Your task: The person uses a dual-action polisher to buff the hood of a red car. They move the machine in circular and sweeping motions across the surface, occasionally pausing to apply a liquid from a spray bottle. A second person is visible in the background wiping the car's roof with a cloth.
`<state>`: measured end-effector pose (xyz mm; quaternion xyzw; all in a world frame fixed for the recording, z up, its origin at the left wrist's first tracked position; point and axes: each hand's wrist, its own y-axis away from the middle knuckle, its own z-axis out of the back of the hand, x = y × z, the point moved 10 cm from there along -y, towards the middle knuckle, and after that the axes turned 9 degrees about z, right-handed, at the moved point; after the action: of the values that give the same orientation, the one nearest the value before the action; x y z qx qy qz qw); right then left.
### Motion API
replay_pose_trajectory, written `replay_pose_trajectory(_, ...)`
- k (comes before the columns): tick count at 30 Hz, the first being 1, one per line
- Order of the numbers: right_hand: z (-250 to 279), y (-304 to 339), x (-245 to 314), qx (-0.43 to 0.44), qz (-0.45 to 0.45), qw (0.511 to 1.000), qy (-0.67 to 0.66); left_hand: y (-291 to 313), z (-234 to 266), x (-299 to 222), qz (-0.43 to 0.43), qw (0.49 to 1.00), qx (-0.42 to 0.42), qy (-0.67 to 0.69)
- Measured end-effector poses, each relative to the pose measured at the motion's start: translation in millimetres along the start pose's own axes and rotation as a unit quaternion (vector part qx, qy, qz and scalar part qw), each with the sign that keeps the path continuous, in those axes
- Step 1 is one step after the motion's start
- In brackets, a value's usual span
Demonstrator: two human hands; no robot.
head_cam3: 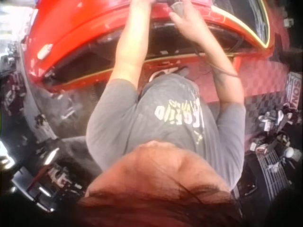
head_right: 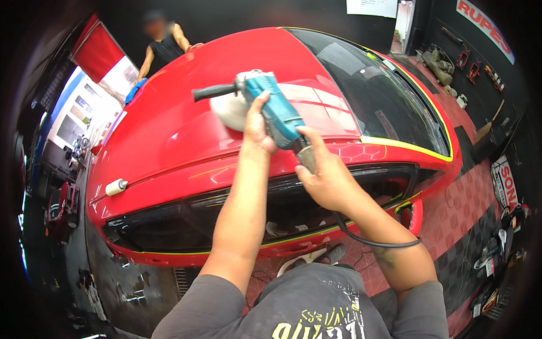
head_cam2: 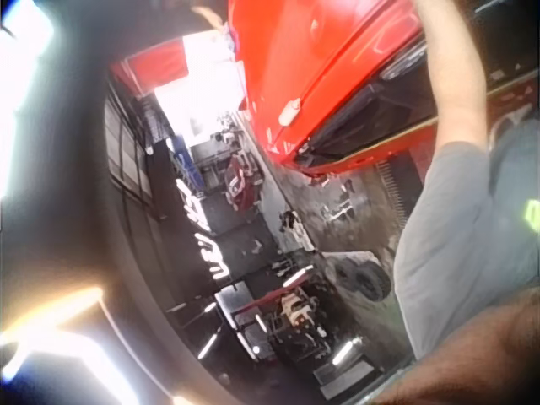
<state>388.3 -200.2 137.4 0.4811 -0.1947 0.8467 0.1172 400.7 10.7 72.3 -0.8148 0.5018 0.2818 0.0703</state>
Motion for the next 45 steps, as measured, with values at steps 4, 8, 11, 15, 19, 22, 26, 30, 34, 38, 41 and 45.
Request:
replay_pose_trajectory(4, -29, -6, 12, -0.007, 0.082, 0.995, 0.062, 25, 36, -31, -0.038, 0.999, 0.004, -0.007)
replay_pose_trajectory(8, -65, -14, 24, 0.017, 0.116, 0.992, 0.048, 50, 61, -65, -0.075, 0.997, 0.025, -0.014)
replay_pose_trajectory(11, -89, -18, 29, 0.044, 0.107, 0.992, 0.058, 74, 72, -82, -0.087, 0.996, 0.022, -0.024)
replay_pose_trajectory(15, -115, -21, 52, 0.123, 0.089, 0.982, 0.109, 109, 82, -96, -0.097, 0.994, 0.046, -0.009)
replay_pose_trajectory(19, -102, -13, 62, 0.134, 0.104, 0.979, 0.115, 118, 72, -91, -0.103, 0.993, 0.054, -0.027)
replay_pose_trajectory(22, -72, 6, 47, 0.128, 0.077, 0.979, 0.142, 108, 64, -58, -0.102, 0.994, 0.031, -0.011)
replay_pose_trajectory(26, -11, 44, 25, 0.047, 0.107, 0.988, 0.104, 77, 27, 15, -0.063, 0.998, 0.019, 0.023)
replay_pose_trajectory(30, 50, 93, 13, 0.016, 0.030, 0.993, 0.109, 73, -35, 100, 0.032, 0.998, 0.033, 0.033)
replay_pose_trajectory(34, 89, 139, 2, -0.012, -0.075, 0.989, 0.125, 61, -72, 172, 0.112, 0.987, 0.089, 0.069)
replay_pose_trajectory(38, 90, 150, 13, -0.014, -0.030, 0.990, 0.140, 71, -72, 182, 0.106, 0.987, 0.084, 0.086)
replay_pose_trajectory(41, 70, 146, 25, 0.024, -0.026, 0.992, 0.123, 99, -60, 158, 0.080, 0.992, 0.042, 0.085)
replay_pose_trajectory(45, 29, 122, 48, 0.047, 0.098, 0.989, 0.098, 126, -21, 100, 0.029, 0.999, 0.023, 0.039)
